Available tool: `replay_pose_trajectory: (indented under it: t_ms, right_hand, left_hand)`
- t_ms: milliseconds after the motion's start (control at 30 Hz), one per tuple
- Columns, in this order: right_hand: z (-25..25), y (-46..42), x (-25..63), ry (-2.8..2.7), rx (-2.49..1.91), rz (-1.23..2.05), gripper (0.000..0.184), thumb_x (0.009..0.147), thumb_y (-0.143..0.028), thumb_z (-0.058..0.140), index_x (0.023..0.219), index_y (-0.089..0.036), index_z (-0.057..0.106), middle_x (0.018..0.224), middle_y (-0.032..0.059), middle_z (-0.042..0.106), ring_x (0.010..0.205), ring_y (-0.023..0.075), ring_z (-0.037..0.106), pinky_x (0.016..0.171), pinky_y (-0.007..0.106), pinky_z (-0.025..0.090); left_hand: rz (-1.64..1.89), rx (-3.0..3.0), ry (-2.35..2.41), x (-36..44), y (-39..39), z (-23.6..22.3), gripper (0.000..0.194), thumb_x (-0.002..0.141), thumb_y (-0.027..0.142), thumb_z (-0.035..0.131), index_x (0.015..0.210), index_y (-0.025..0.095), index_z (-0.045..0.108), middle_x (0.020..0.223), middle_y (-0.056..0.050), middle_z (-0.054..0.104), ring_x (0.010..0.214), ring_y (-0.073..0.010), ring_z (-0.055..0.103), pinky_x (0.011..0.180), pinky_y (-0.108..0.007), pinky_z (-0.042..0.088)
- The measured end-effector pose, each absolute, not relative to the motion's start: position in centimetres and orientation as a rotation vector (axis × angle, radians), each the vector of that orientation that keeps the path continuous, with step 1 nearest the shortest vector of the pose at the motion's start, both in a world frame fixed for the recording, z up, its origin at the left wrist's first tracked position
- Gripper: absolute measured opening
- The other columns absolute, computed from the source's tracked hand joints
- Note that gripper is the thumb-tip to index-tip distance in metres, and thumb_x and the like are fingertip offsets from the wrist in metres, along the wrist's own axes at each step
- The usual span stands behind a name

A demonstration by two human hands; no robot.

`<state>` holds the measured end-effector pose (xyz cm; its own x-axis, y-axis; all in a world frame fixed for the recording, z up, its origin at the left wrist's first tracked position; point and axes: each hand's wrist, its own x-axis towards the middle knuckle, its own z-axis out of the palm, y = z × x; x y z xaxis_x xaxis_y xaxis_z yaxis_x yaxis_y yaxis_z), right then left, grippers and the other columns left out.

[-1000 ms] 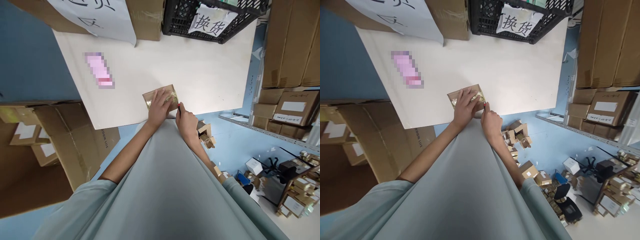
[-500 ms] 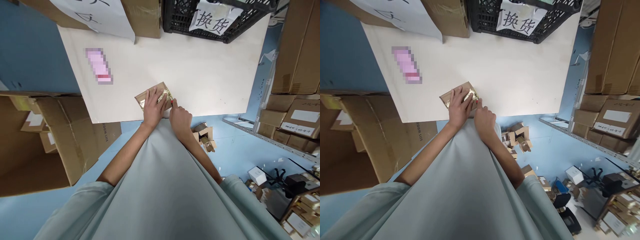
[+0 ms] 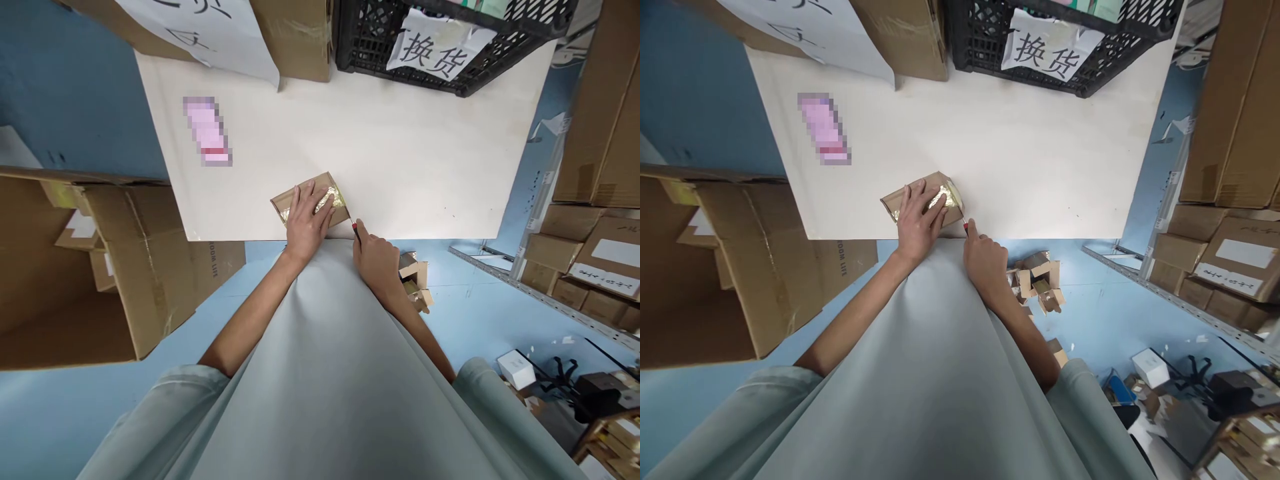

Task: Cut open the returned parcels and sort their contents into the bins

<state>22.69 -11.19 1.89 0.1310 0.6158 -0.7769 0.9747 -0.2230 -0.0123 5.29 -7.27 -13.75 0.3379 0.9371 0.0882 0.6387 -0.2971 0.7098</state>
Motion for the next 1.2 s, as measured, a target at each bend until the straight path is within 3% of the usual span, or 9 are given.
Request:
replay_pose_trajectory:
  t_ms: [367, 833, 1033, 1200]
  right_hand:
    - [0.0, -8.8, 21.8, 1.604, 1.959, -0.912, 0.064, 0.123, -0.034, 0.032, 0.187, -0.029, 0.023, 0.126, 0.0147, 0.081, 0.106, 0.0281, 0.078, 0.093, 0.036, 0.057]
    - [0.6, -7.5, 19.7, 1.484, 1.999, -0.858, 0.058, 0.123, -0.028, 0.035, 0.181, -0.025, 0.038, 0.125, 0.0174, 0.082, 0.112, 0.029, 0.081, 0.097, 0.04, 0.06]
    - [-2.2, -8.8, 21.7, 1.533, 2.188, -0.983, 0.059, 0.122, -0.041, 0.039, 0.179, -0.032, 0.043, 0.127, 0.0094, 0.086, 0.112, 0.0282, 0.081, 0.1, 0.04, 0.061]
    - [-2.6, -11.6, 23.2, 1.664, 2.342, -1.148, 0.056, 0.117, -0.038, 0.045, 0.171, -0.03, 0.057, 0.124, 0.0047, 0.088, 0.112, 0.0241, 0.083, 0.102, 0.035, 0.061]
  left_hand:
    - [0.672, 2.021, 1.405, 5.5, -7.3, -12.9, 0.052, 0.119, 0.064, 0.039, 0.145, 0.031, 0.069, 0.15, -0.015, 0.075, 0.166, -0.0361, 0.052, 0.141, -0.075, 0.028]
    - [0.743, 1.898, 1.41, 6.4, -7.1, -13.7, 0.05, 0.12, 0.061, 0.038, 0.146, 0.032, 0.07, 0.155, -0.015, 0.073, 0.167, -0.0362, 0.05, 0.142, -0.074, 0.027]
    - [0.769, 1.881, 1.362, 6.3, -7.3, -14.1, 0.048, 0.119, 0.059, 0.045, 0.151, 0.031, 0.067, 0.156, -0.015, 0.073, 0.17, -0.0368, 0.046, 0.144, -0.075, 0.021]
    - [0.75, 1.964, 1.339, 5.1, -7.2, -13.8, 0.04, 0.12, 0.05, 0.047, 0.146, 0.03, 0.07, 0.159, -0.013, 0.072, 0.167, -0.0358, 0.049, 0.143, -0.076, 0.024]
